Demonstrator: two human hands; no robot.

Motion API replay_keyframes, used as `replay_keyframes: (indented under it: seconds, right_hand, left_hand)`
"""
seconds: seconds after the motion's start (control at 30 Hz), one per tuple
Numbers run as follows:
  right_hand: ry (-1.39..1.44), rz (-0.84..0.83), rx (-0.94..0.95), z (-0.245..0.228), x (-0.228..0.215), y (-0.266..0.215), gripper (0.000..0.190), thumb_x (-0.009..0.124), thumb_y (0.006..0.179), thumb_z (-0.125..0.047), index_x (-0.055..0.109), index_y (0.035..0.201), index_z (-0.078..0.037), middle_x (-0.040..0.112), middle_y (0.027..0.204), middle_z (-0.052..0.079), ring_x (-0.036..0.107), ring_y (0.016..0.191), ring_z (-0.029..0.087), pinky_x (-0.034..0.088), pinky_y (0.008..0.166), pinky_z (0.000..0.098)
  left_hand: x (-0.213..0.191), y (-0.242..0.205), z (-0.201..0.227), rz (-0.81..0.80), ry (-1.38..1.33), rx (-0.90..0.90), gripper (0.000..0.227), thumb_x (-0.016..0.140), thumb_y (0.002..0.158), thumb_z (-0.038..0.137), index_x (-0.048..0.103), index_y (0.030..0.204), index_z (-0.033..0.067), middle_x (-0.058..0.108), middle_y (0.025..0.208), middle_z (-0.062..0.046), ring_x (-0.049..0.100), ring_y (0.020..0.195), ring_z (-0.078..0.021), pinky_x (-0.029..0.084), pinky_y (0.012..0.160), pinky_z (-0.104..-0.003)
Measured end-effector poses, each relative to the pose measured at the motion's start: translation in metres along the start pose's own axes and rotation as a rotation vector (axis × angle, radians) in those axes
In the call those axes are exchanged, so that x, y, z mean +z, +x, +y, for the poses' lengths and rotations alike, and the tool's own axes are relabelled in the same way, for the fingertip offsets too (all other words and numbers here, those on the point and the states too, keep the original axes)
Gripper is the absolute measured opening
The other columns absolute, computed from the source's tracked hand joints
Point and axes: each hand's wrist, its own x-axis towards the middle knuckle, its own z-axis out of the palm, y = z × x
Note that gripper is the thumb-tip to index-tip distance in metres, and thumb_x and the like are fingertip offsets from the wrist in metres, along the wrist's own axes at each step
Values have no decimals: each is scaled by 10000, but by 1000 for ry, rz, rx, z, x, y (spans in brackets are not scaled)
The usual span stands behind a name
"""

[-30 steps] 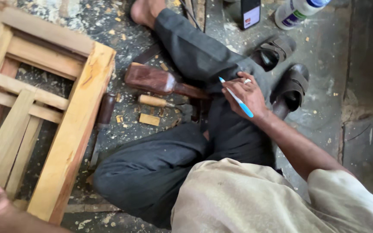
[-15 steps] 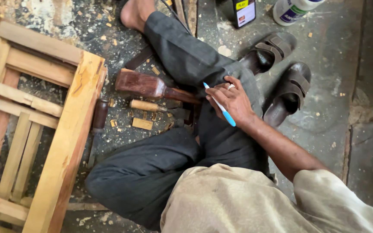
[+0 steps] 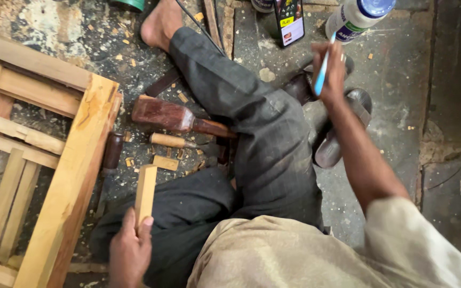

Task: The person measures and marks wooden slats with a square and pen, then uses a circular saw to cut them to size. The person fits the cut slats into a wooden frame structure on the floor, adjusting their placement to align with existing supports.

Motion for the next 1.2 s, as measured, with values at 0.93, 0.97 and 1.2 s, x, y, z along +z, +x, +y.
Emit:
replay_keyframes:
  seconds: [0.93,0.97,1.2]
  right_hand:
    - [-7,-124,77,49,61,97,511,175,1156,-464,463,1247,-52,603,1372,193,576,1231,314,437,1101,458]
    - [-78,-125,76,48,62,98,518,173,1148,-478,451,1254,-53,602,1372,188,581,1217,307,443,1091,455]
    - [266,-145,283,48,64,104,544,187,1148,-493,510,1242,-65,629,1404,156,608,1266,298,486,1115,445]
  left_hand:
    - [32,-17,-14,25,-220,-65,468,585,970,312,591,1391,107,729,871,-141,741,693,-220,574,681,-363]
    - [33,-17,-16,28,-216,-63,471,587,970,314,589,1392,105,732,887,-140,743,697,-217,574,682,-362]
    - [36,-14,-20,11,-220,-92,481,586,974,311,577,1406,99,744,928,-146,751,702,-211,582,684,-356]
